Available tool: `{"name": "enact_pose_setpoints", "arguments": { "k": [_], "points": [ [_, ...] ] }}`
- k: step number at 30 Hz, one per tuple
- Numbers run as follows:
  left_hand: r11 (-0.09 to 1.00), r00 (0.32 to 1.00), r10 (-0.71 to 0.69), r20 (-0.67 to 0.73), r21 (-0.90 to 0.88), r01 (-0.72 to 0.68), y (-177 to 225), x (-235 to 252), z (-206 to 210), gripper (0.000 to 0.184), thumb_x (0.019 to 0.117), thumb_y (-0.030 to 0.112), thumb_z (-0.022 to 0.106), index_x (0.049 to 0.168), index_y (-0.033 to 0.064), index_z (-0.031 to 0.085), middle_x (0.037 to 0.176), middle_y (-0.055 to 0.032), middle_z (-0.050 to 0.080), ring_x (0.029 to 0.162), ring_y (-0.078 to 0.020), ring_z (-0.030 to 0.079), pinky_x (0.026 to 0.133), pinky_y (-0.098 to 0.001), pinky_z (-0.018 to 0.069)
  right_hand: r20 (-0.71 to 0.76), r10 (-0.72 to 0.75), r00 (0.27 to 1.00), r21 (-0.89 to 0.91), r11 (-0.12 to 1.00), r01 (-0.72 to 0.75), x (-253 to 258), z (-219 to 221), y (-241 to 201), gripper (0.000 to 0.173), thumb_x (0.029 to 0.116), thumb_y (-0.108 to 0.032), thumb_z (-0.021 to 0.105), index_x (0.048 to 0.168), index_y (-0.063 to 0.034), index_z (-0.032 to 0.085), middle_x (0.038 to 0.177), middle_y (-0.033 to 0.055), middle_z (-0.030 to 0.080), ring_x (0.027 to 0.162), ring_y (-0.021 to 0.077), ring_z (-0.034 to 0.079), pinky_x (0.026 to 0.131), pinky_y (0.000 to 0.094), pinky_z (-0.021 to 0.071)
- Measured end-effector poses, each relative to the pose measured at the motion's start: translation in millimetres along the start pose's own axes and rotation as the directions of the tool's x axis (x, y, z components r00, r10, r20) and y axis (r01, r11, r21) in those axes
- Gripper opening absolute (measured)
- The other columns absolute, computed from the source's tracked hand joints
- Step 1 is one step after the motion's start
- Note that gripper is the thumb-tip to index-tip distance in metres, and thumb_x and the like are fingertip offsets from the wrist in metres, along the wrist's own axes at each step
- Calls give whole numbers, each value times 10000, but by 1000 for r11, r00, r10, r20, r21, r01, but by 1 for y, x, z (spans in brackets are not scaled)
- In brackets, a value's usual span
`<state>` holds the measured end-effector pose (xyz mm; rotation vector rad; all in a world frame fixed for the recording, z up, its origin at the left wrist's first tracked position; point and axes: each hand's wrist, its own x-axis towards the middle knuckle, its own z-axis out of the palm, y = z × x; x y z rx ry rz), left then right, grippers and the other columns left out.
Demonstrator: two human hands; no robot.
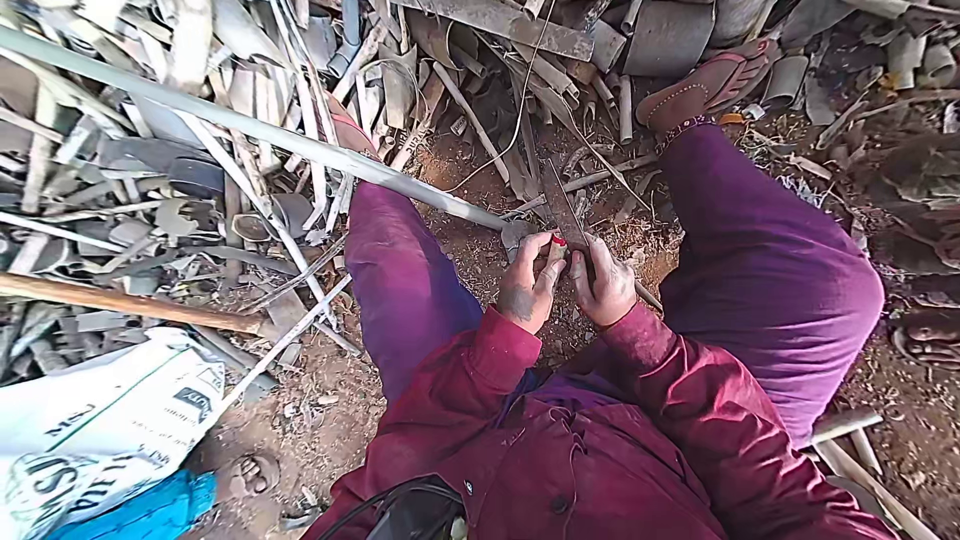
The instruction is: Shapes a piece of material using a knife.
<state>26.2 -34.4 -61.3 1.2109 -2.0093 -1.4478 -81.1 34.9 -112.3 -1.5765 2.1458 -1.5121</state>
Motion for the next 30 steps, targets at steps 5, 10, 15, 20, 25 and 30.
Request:
{"name": "enact_pose_setpoints", "arguments": {
  "k": [5,10,15,20,25,30],
  "points": [
    [1000,999,-13,41,-13,14,1,0,-2,394,991,0,567,1379,-64,532,1274,-219,637,1015,-188,695,911,-325,565,-90,-102,991,-153,984,88,-1,4,1,254,957,-50,502,1085,89,671,793,189,730,623,284,712,529,361,553],
    [994,995,-86,50,-63,89,4,-1,-1,390,994,-5,558,1381,-51,532,1308,-212,614,1073,-194,669,942,-332,548,-103,-62,993,-224,974,37,0,7,-1,215,978,-50,492,1020,73,664,726,178,702,578,291,696,489,381,536],
    [976,986,-145,78,-150,155,5,-1,-1,392,1009,-1,531,1399,-35,518,1305,-187,612,1089,-150,652,942,-293,536,-111,-83,990,-263,963,51,2,8,0,204,978,-56,494,1004,65,657,720,170,699,580,284,696,484,379,532],
    [959,982,-162,96,-219,179,3,-2,0,412,1000,-6,518,1411,-29,492,1293,-169,602,1037,-129,646,899,-276,539,-71,6,997,-203,979,-20,4,4,-4,205,986,-60,489,994,72,645,699,177,688,568,296,693,486,397,534],
    [944,974,-203,96,-244,221,6,-3,0,414,1014,4,507,1423,-39,461,1250,-160,613,994,-112,645,873,-267,542,20,57,998,34,998,-57,3,-2,1,304,1018,-73,497,1230,121,592,814,191,721,647,292,717,570,419,575],
    [939,976,-200,88,-266,217,7,-3,0,415,1007,5,527,1415,-31,464,1217,-138,618,949,-87,647,825,-238,551,-22,1,1000,61,998,0,3,-1,5,277,1025,-96,484,1132,115,628,785,188,711,630,256,706,555,375,560]
  ]
}}
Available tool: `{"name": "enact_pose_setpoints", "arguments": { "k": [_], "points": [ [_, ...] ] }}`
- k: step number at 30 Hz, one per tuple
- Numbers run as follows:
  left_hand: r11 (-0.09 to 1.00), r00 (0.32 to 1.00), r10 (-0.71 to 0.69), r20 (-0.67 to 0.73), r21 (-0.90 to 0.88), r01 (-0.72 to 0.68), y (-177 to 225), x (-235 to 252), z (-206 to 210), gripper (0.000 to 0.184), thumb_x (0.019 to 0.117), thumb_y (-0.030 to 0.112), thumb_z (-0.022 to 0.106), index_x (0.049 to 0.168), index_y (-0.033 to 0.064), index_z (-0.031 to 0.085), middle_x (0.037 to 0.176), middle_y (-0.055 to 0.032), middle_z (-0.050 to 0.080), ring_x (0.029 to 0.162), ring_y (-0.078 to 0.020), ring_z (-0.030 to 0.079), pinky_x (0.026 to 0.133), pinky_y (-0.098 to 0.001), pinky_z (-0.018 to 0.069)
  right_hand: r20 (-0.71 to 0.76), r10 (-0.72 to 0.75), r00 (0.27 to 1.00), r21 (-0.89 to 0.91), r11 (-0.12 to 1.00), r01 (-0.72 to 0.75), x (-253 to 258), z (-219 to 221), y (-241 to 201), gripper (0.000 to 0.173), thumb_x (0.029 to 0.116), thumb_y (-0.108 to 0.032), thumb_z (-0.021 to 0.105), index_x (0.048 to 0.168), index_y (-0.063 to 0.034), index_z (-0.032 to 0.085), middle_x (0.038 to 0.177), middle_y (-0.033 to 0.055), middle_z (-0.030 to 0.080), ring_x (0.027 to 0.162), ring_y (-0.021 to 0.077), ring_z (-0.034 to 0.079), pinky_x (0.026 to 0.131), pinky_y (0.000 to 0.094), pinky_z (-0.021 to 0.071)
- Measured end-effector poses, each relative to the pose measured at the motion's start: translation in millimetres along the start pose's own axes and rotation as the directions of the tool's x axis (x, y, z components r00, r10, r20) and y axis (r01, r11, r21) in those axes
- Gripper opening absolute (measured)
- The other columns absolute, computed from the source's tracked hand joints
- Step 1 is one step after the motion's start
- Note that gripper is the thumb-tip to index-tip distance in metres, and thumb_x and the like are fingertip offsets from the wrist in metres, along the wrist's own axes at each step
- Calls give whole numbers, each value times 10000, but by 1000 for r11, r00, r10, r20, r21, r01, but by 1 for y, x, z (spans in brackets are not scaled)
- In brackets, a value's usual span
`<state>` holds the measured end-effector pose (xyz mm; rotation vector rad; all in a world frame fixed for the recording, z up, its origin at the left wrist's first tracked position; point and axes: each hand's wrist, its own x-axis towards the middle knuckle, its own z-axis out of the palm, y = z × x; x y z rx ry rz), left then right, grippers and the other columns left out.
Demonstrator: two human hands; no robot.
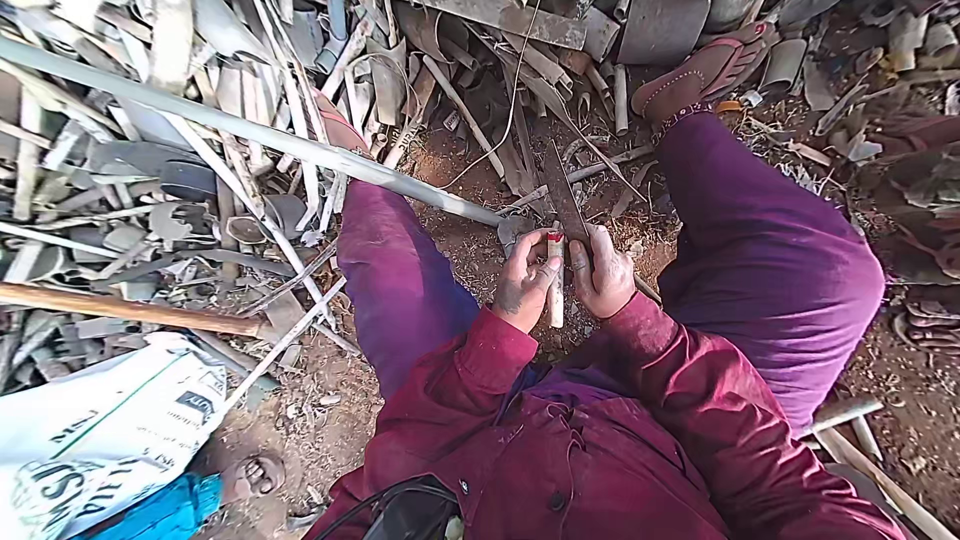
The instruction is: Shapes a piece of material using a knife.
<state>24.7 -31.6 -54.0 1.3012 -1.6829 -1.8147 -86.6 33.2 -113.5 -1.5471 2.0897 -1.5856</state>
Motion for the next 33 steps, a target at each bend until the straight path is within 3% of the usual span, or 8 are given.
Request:
{"name": "enact_pose_setpoints", "arguments": {
  "k": [3,9,21,25,27,29,31,33],
  "points": [
    [1000,1000,20,-2,-1,-20,0,0,0,415,995,-1,531,1404,-28,472,1212,-136,616,939,-92,643,809,-243,551,42,-4,999,-10,1000,4,1,-2,-1,287,1019,-90,484,1157,122,621,790,194,712,622,273,703,552,390,559],
    [993,991,118,-69,-18,-119,-7,-3,5,445,952,-25,580,1384,-53,479,1234,-158,609,998,-110,654,848,-254,563,-37,-39,999,-248,968,29,1,5,-10,177,979,-59,513,1020,75,620,704,177,690,563,294,694,485,381,542],
    [991,992,122,-18,-43,-123,-10,1,8,424,1005,15,461,1423,-57,445,1295,-134,601,1098,-77,624,956,-241,517,56,219,974,-332,924,-189,9,-2,-24,180,993,-72,494,1031,77,587,690,194,675,589,372,704,494,473,536],
    [978,999,-24,28,-208,29,3,1,7,373,1027,6,373,1387,-19,467,1100,-33,633,819,-49,634,746,-209,548,113,318,941,-275,920,-278,12,-9,-23,191,1012,-88,489,1060,76,576,691,202,667,609,391,704,528,506,540],
    [940,988,-155,21,-305,154,11,-2,9,331,1080,49,311,1335,45,522,947,4,621,629,-26,546,573,-162,477,122,303,945,-250,931,-266,11,-10,-22,192,1020,-89,488,1054,77,578,685,202,662,611,390,703,529,507,538],
    [910,972,-234,-2,-351,219,17,-4,15,190,1099,113,374,1211,111,527,826,33,568,475,22,409,418,-111,352,122,254,959,-251,943,-218,10,-8,-22,182,997,-78,506,1034,81,587,691,206,667,609,394,703,510,509,533],
    [943,981,-189,-33,-285,172,17,-7,17,175,1051,35,480,1204,119,485,780,32,545,440,31,352,387,-114,303,149,275,950,-267,936,-229,11,-6,-25,186,976,-77,527,1040,86,589,706,212,670,630,409,706,521,520,532],
    [965,993,-114,-30,-241,104,13,-11,17,302,996,-26,523,1268,94,465,753,27,551,431,29,359,381,-117,310,235,412,881,-293,894,-340,17,-9,-26,231,1035,-117,485,1117,82,568,754,232,682,710,445,719,590,559,543]
  ]
}}
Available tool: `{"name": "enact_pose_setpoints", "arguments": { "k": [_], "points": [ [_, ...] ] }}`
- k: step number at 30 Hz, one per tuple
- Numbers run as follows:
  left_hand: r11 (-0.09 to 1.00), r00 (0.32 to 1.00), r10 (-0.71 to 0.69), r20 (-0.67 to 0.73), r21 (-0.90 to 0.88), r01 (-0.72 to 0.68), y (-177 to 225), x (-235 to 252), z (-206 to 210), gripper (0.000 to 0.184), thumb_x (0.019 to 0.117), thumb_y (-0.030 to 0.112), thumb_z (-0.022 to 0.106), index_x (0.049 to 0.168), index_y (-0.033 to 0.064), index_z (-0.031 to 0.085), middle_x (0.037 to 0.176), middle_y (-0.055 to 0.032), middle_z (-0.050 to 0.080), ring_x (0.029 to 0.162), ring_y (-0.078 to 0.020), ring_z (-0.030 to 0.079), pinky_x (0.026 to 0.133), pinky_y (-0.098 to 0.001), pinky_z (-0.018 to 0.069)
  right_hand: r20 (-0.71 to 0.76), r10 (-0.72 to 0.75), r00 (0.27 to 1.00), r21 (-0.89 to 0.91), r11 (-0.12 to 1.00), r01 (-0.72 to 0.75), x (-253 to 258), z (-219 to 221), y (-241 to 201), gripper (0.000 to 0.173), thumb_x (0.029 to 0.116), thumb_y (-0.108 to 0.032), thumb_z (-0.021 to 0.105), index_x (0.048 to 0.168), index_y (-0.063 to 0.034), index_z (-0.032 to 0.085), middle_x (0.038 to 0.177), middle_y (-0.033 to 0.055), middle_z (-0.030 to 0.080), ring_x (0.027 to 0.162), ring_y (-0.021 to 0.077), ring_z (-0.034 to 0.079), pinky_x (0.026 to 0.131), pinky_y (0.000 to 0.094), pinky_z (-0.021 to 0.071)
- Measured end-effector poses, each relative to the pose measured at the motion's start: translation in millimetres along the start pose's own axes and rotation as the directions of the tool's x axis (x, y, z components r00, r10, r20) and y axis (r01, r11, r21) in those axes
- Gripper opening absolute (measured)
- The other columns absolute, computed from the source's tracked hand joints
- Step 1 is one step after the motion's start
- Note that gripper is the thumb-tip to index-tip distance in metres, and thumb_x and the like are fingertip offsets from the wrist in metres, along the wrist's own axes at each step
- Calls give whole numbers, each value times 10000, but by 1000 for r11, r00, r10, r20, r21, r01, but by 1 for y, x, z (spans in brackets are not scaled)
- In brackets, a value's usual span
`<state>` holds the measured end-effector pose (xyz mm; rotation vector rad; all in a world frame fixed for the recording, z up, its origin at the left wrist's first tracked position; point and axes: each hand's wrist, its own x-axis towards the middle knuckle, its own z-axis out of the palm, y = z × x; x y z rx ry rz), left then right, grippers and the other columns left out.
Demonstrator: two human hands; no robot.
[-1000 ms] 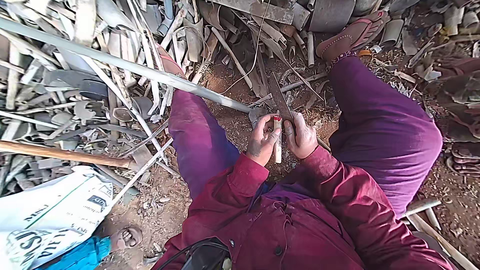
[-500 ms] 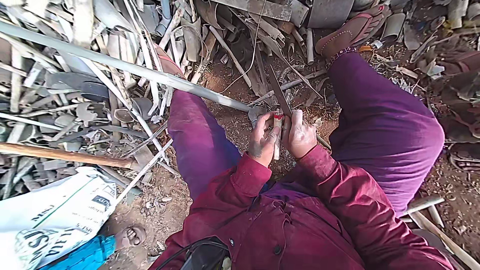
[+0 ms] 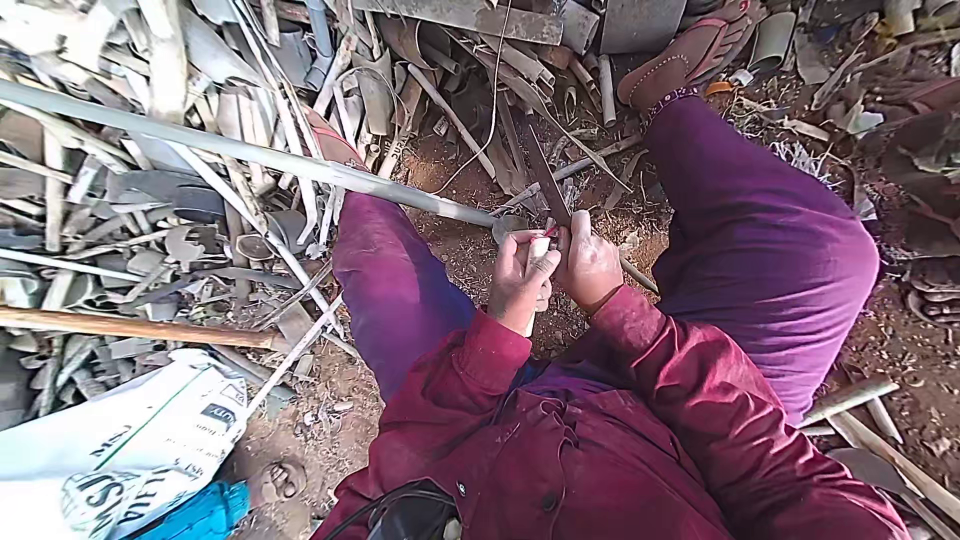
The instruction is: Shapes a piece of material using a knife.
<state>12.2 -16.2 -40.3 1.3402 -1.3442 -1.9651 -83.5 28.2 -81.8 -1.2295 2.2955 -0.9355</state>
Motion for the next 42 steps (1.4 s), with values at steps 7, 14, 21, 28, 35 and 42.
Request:
{"name": "enact_pose_setpoints", "arguments": {
  "k": [7,14,21,28,35,42],
  "points": [
    [984,984,-108,138,-126,126,0,5,-5,152,1031,-9,461,1147,87,445,749,-2,579,406,17,384,359,-113,322,17,128,992,33,991,-128,7,-5,12,270,1081,-149,425,1186,65,554,808,247,697,770,464,723,656,591,549],
    [937,797,-348,493,205,283,21,15,-35,138,1065,102,426,1077,66,558,609,72,449,398,44,328,365,-94,283,-291,-136,947,-163,982,91,4,3,22,211,1019,-77,494,1057,88,620,750,220,697,618,396,711,501,498,534],
    [744,745,-367,557,656,-125,15,1,-42,345,1085,315,483,1150,46,689,694,48,593,529,-2,460,506,-186,390,-236,221,946,173,968,-183,33,-19,52,294,1072,-154,448,1210,84,553,853,215,700,778,375,718,714,547,565],
    [618,950,191,245,722,-310,6,20,-52,347,1039,130,565,1360,9,620,1336,-196,640,1245,-298,619,1084,-486,460,71,135,988,313,938,-151,24,1,45,259,952,-176,661,1071,53,651,775,162,668,637,265,659,638,488,541],
    [687,964,240,116,681,-253,7,18,-50,363,972,87,665,1325,12,623,1307,-205,638,1034,-266,687,912,-421,550,132,30,991,398,914,-80,18,14,43,302,922,-171,732,1139,35,690,825,143,705,618,194,655,629,409,566],
    [787,979,203,24,590,-178,5,19,-47,389,986,105,657,1346,-11,566,1161,-177,671,789,-161,687,716,-321,588,16,-137,990,399,909,119,9,18,38,398,940,-233,570,1230,40,589,818,128,691,663,218,674,615,435,549]
  ]
}}
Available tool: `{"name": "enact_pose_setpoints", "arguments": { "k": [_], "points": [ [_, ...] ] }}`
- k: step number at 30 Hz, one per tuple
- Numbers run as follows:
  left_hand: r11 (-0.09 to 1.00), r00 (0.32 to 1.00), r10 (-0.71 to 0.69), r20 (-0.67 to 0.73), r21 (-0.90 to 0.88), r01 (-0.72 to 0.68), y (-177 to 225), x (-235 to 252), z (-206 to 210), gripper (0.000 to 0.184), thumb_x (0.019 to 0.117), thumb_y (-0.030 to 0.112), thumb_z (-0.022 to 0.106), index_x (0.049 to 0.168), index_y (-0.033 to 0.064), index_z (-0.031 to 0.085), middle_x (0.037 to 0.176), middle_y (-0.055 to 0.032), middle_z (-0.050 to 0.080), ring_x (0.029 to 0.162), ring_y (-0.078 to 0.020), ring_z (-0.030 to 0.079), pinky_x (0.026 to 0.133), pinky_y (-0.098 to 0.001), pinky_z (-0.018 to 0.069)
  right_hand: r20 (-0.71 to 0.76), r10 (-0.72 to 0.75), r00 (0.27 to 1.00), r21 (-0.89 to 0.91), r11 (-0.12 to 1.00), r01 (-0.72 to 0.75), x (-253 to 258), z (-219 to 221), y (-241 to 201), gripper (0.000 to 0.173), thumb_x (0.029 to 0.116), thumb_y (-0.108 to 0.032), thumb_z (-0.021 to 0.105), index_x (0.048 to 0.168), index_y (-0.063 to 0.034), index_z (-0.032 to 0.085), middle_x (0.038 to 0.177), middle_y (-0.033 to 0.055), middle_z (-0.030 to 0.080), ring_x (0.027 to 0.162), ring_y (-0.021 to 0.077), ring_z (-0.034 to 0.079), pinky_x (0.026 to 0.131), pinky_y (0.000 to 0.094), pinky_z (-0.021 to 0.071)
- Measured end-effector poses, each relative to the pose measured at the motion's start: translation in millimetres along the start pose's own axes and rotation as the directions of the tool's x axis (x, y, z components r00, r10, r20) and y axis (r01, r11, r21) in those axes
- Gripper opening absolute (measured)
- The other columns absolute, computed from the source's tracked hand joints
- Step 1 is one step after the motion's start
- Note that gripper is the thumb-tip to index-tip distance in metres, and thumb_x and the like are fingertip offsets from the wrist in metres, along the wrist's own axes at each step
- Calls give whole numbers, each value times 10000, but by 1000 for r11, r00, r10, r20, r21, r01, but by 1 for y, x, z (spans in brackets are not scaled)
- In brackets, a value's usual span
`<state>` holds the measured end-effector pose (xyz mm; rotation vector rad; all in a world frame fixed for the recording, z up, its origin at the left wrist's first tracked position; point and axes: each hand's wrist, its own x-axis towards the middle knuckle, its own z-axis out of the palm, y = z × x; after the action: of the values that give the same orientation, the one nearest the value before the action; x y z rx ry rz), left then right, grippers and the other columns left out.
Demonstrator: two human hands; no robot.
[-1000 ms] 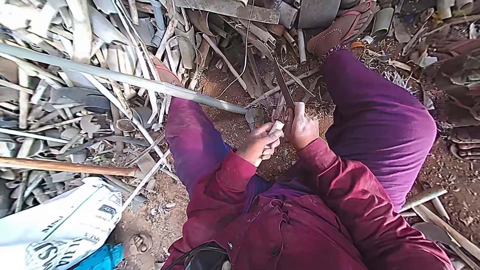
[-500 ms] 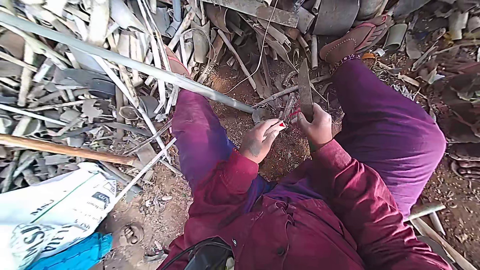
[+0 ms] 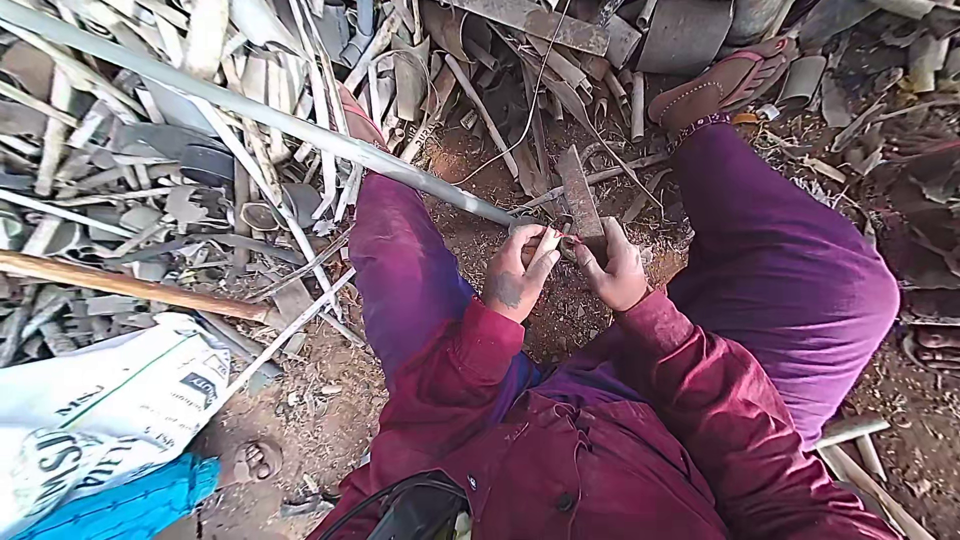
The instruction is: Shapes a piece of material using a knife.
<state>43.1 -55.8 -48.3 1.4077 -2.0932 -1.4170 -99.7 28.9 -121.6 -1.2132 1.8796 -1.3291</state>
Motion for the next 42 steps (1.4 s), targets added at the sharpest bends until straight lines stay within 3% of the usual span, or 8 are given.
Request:
{"name": "enact_pose_setpoints", "arguments": {
  "k": [2,6,11,17,23,27,34,42],
  "points": [
    [998,1000,-17,5,-56,17,0,-1,2,369,1015,109,609,1361,-5,550,1115,-134,669,634,-78,615,578,-241,541,4,-9,1000,-14,1000,9,-1,-1,-1,411,957,-234,541,1253,48,583,817,149,697,676,263,687,618,481,547],
    [1000,999,-1,47,-23,2,-2,-1,4,370,1033,141,585,1378,9,568,1085,-125,684,604,-70,579,550,-241,511,-18,-26,1000,20,999,26,1,1,6,493,1079,-435,425,1159,22,593,689,60,611,592,200,623,581,439,536],
    [999,999,40,19,2,-40,-4,0,9,392,1019,124,601,1393,13,563,1164,-151,676,691,-94,632,637,-263,548,-81,-138,987,-186,975,121,-1,-1,-1,320,1016,-248,579,1104,54,638,719,170,683,614,341,688,553,531,533],
    [999,999,41,0,17,-41,-5,0,10,406,1047,155,537,1421,-3,531,1185,-173,683,894,-172,683,803,-346,565,-155,-34,987,-156,988,9,-1,-2,-8,341,938,-204,696,1117,84,657,780,197,702,674,327,703,625,509,551],
    [999,999,38,-39,2,-38,-3,-1,10,448,1034,158,567,1436,-31,508,1310,-215,627,1018,-217,674,884,-376,555,-83,-21,996,94,995,29,0,3,4,285,937,-203,635,1078,40,683,799,88,698,638,78,634,620,278,532],
    [993,990,116,-80,35,-113,-3,1,8,511,935,134,688,1396,-36,549,1313,-210,634,1151,-246,636,1001,-416,498,90,-6,996,268,963,-18,-1,0,1,359,951,-227,564,1188,41,595,744,28,622,572,54,565,554,265,502],
    [990,990,112,-89,95,-104,-5,0,6,247,943,168,712,1133,11,702,1017,-114,718,885,-145,668,829,-364,535,201,27,979,467,876,-120,-1,0,-5,275,980,-154,423,1206,-16,496,696,-38,561,513,29,536,473,214,477],
    [965,997,17,-71,263,3,2,1,0,316,947,182,735,1237,65,691,982,-84,753,648,-144,649,640,-359,541,-149,514,845,392,815,-427,9,-9,-2,218,1095,-154,398,1241,-15,481,678,-15,570,497,64,558,501,253,518]
  ]
}}
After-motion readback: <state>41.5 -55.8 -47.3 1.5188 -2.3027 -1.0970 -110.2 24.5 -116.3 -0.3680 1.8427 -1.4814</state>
